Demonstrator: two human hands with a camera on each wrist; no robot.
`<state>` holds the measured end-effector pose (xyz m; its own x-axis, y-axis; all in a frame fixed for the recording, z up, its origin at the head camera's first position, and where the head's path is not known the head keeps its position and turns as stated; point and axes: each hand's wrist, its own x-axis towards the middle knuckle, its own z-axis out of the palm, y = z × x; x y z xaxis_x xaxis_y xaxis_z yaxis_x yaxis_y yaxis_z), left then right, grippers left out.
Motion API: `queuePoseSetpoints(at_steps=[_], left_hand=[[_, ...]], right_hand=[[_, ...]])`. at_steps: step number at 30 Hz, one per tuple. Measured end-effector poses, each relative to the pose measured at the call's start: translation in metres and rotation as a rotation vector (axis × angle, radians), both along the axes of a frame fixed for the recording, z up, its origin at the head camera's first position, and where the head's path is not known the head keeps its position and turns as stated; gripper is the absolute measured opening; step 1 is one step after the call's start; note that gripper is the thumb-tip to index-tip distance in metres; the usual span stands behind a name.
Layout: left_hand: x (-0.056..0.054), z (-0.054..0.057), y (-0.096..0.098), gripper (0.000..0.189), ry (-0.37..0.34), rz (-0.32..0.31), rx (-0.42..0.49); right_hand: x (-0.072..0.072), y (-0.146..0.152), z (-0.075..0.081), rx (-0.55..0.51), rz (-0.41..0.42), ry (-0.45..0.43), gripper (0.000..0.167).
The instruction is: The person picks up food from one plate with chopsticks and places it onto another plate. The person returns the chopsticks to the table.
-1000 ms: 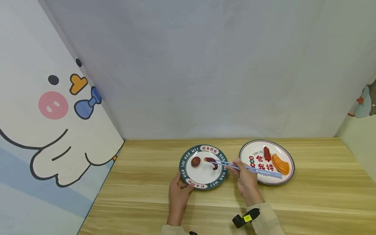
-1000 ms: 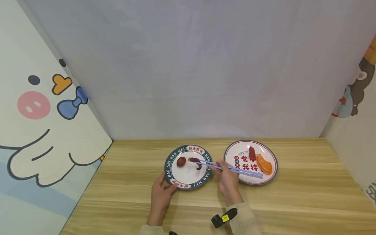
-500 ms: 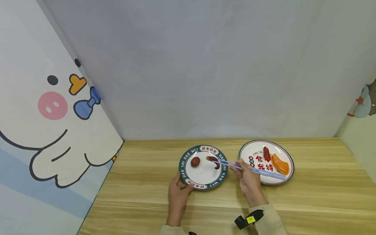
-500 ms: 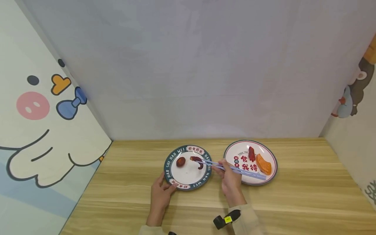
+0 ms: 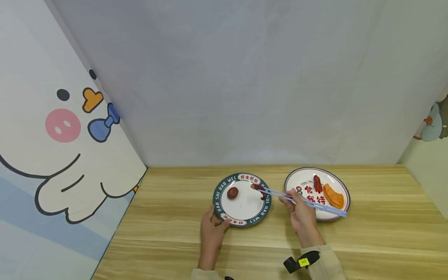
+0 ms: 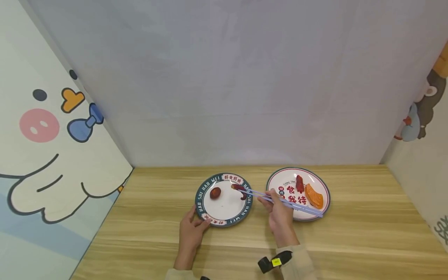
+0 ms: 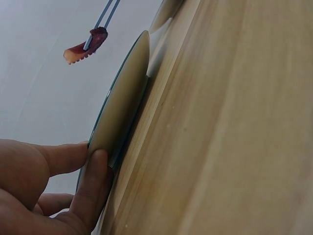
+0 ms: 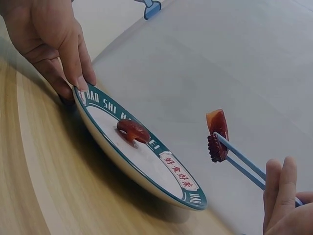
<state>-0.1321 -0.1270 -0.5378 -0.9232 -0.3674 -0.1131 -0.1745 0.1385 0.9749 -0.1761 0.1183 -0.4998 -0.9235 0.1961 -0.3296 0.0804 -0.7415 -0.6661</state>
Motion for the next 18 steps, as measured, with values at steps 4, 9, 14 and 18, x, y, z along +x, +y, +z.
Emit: queuePoseSetpoints(at_steps=[4, 9, 14, 18], left_hand=[[0.000, 0.001, 0.000, 0.076, -0.005, 0.001, 0.006], [0.000, 0.001, -0.001, 0.077, -0.006, 0.000, 0.005], [0.000, 0.000, -0.001, 0.077, -0.017, -0.003, 0.009], [-0.001, 0.000, -0.001, 0.078, -0.022, -0.005, 0.014]], right_hand=[[0.001, 0.004, 0.001, -0.040, -0.011, 0.005, 0.041], [0.002, 0.010, 0.002, -0.071, -0.028, -0.007, 0.042], [0.002, 0.015, 0.002, -0.067, -0.048, -0.017, 0.033], [0.001, 0.020, 0.003, -0.096, -0.065, 0.000, 0.034]])
